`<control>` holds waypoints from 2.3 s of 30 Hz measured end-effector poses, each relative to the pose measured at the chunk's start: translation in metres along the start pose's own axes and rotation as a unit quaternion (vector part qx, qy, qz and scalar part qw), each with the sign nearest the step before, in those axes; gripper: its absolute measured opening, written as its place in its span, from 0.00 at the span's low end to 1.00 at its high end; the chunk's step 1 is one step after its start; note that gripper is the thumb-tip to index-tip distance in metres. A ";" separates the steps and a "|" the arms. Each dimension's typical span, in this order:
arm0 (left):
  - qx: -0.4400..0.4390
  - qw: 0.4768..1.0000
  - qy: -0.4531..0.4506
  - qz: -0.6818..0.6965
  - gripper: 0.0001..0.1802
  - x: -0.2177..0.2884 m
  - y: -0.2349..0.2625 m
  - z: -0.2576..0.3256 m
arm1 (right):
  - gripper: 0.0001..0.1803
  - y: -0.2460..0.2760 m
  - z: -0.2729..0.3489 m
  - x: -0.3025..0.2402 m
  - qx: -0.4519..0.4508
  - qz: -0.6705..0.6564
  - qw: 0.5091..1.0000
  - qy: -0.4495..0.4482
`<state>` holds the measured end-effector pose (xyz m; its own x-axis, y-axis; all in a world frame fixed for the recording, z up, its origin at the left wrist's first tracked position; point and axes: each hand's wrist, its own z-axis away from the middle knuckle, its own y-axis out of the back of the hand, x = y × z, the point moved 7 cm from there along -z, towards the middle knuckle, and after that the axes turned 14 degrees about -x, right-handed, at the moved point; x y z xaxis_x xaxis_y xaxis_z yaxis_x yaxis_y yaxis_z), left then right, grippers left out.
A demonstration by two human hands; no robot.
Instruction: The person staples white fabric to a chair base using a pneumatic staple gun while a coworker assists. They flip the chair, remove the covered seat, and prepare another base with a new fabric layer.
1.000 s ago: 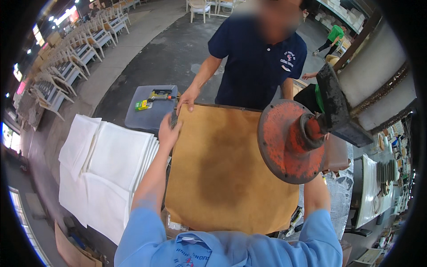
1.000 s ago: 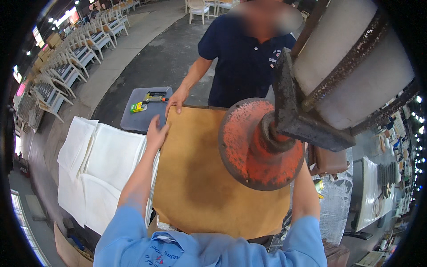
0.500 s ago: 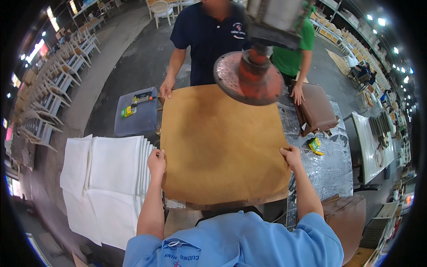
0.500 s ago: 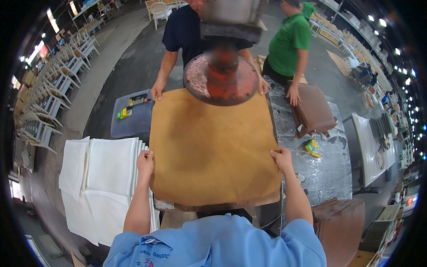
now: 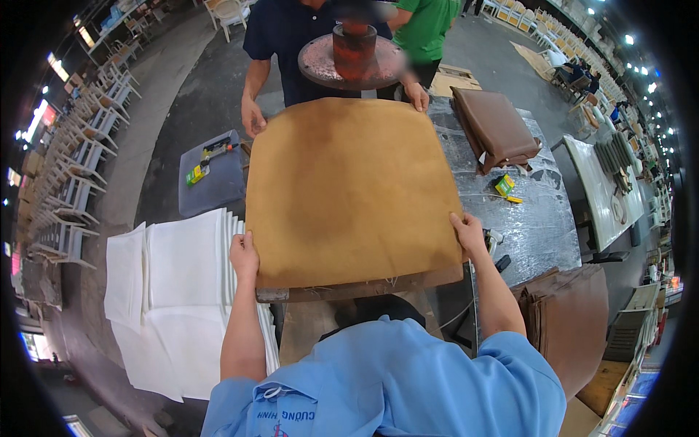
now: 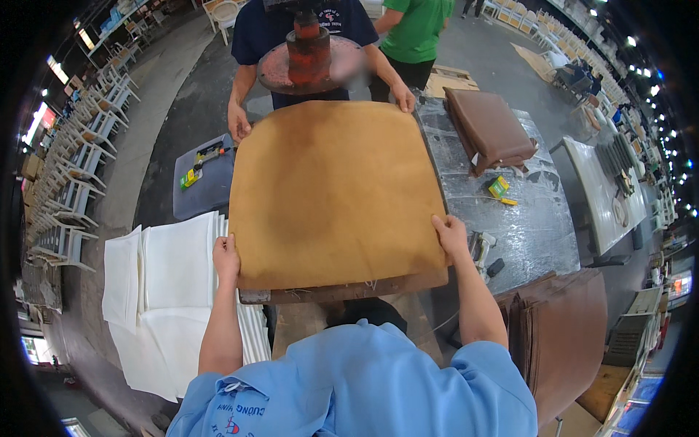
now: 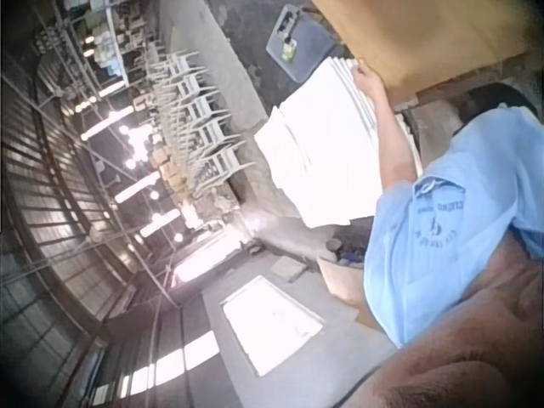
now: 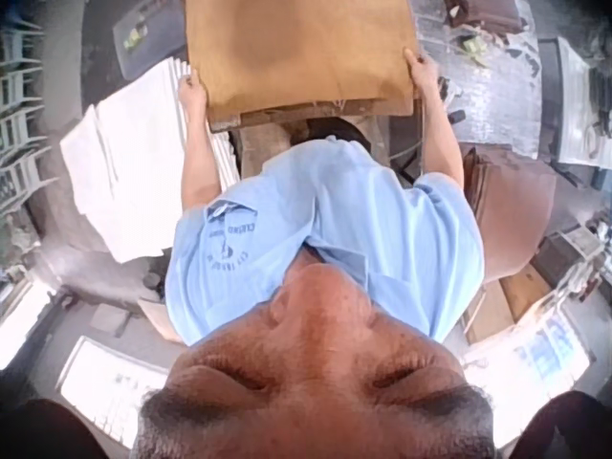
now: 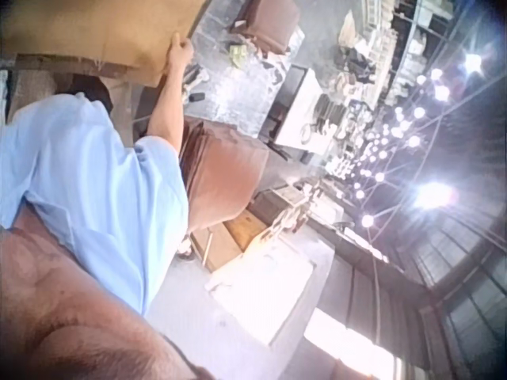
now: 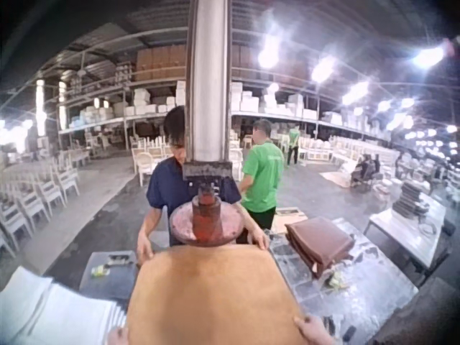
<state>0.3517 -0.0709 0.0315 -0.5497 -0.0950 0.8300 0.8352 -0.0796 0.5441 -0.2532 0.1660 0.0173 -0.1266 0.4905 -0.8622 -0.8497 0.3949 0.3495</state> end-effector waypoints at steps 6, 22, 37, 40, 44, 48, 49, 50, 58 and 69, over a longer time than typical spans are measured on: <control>-0.017 1.000 0.010 -0.023 0.24 -0.009 0.002 0.011 | 0.22 0.000 0.018 0.006 0.074 0.058 0.993 0.069; 0.088 0.981 0.145 -0.090 0.32 -0.035 0.005 0.034 | 0.27 -0.015 0.019 0.015 0.098 0.253 0.962 -0.032; 0.086 0.995 -0.030 -0.036 0.34 -0.022 -0.032 0.075 | 0.46 -0.164 0.072 -0.061 -0.094 0.643 0.699 0.299; 0.113 0.992 -0.053 0.001 0.35 -0.075 0.002 0.088 | 0.48 -0.216 0.101 -0.101 -0.134 0.609 0.664 0.413; 0.123 0.975 0.177 -0.054 0.40 -0.262 0.079 0.142 | 0.49 -0.320 0.137 -0.103 -0.207 0.605 0.662 0.391; 0.126 0.860 0.469 -0.154 0.46 -0.429 0.158 0.202 | 0.49 -0.388 0.158 -0.106 -0.247 0.639 0.624 0.376; 0.119 0.828 0.518 -0.175 0.46 -0.459 0.172 0.211 | 0.49 -0.394 0.161 -0.113 -0.252 0.639 0.626 0.369; 0.116 0.840 0.491 -0.199 0.46 -0.479 0.184 0.206 | 0.50 -0.402 0.164 -0.121 -0.262 0.640 0.613 0.383; 0.152 0.912 0.353 -0.146 0.22 -0.550 0.212 0.157 | 0.50 -0.419 0.152 -0.124 -0.294 0.638 0.631 0.330; 0.220 0.951 0.213 0.043 0.17 -0.501 0.186 0.135 | 0.54 -0.417 0.142 -0.114 -0.309 0.654 0.646 0.246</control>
<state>0.7845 0.0957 -0.2665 -0.3579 -0.4826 0.7994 0.7511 0.3599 0.5535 0.1879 0.0565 0.0219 -0.9603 -0.2753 -0.0443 0.1249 -0.5668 0.8144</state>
